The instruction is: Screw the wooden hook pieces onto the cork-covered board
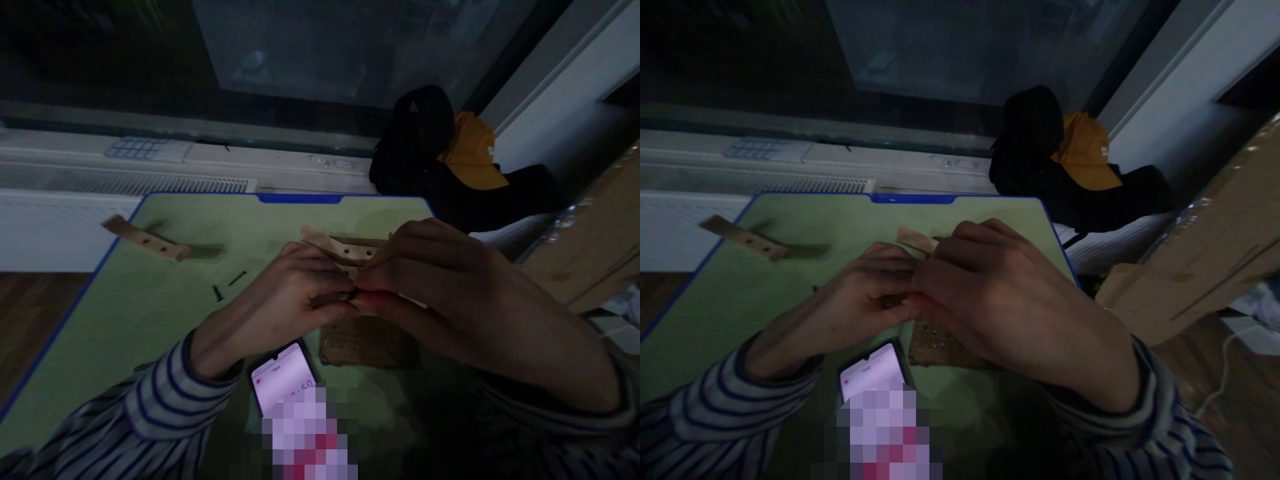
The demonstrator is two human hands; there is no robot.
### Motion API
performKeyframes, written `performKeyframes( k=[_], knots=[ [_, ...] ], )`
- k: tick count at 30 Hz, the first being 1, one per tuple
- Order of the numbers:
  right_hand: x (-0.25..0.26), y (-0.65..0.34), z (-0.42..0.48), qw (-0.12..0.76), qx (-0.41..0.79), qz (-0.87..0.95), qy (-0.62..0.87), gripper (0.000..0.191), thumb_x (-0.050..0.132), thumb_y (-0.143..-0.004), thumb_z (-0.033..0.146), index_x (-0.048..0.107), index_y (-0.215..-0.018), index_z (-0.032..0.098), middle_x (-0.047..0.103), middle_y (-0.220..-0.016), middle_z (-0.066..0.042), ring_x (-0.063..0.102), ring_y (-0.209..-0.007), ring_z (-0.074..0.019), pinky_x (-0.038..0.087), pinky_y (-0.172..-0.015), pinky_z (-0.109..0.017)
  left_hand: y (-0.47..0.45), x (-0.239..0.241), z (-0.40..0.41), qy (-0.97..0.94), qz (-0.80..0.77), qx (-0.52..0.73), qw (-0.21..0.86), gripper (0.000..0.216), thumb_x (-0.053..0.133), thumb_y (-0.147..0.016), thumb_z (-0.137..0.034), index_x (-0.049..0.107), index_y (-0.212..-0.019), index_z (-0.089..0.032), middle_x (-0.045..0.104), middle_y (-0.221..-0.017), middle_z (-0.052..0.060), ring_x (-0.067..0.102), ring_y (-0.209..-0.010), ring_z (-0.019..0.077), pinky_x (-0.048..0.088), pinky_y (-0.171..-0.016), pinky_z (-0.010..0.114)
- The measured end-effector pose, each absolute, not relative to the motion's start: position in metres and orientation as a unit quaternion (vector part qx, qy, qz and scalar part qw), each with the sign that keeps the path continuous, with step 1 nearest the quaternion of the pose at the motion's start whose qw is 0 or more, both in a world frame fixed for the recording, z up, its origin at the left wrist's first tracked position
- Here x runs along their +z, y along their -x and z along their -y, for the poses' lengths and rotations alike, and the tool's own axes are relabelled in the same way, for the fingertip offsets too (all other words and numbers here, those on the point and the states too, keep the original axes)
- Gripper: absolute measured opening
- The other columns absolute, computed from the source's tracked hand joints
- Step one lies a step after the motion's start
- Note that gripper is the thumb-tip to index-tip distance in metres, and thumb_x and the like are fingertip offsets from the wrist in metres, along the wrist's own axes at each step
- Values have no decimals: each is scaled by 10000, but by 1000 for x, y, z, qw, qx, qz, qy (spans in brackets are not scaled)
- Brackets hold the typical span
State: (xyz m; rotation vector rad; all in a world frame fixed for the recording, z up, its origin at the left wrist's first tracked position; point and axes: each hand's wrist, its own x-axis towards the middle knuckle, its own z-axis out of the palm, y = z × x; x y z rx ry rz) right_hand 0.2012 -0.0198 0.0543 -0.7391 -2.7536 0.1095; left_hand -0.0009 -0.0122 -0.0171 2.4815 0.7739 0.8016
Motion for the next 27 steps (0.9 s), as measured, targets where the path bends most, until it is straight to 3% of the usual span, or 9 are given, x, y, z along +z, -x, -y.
performKeyframes(
  k=[5,8,12,17,23,27],
  knots=[
    [52,-203,18,176,62,949,254,297,517,-918,338,595,-1123,137,655,-991,-63,570,-934,-180,444,-796,-321,1,-19,12,-885,-286,309,199,97,600,-874,-269,678,-895,-216,704,-930,-13,610,-938,159,388,-863,309],
    [55,-206,20,183,70,955,224,292,493,-932,249,575,-1181,119,647,-1129,-79,557,-1064,-165,436,-875,-298,4,-20,12,-888,-285,302,196,106,601,-873,-287,685,-906,-232,703,-949,-20,601,-966,159,380,-885,305],
    [57,-206,22,165,64,959,220,237,450,-951,225,643,-1071,160,687,-976,-43,591,-927,-163,438,-827,-320,7,-19,11,-896,-283,268,215,116,569,-896,-242,673,-945,-259,698,-985,-37,586,-1018,161,356,-926,326],
    [55,-203,21,164,23,955,246,218,498,-930,246,666,-987,118,662,-838,-50,570,-811,-174,439,-755,-332,8,-17,11,-898,-284,260,215,139,562,-904,-262,653,-1009,-269,685,-1068,-49,563,-1081,147,321,-972,307],
    [50,-199,21,169,8,954,249,213,518,-920,278,661,-969,128,665,-860,-49,571,-825,-187,443,-759,-348,6,-16,12,-889,-303,273,207,107,612,-869,-306,663,-922,-228,696,-965,-34,595,-986,158,341,-914,325],
    [53,-200,21,179,41,955,233,302,511,-927,296,598,-1145,105,667,-1047,-68,572,-977,-165,440,-855,-305,7,-16,13,-886,-303,281,209,107,608,-870,-310,662,-926,-236,689,-978,-40,573,-1007,152,334,-923,307]
  ],
)
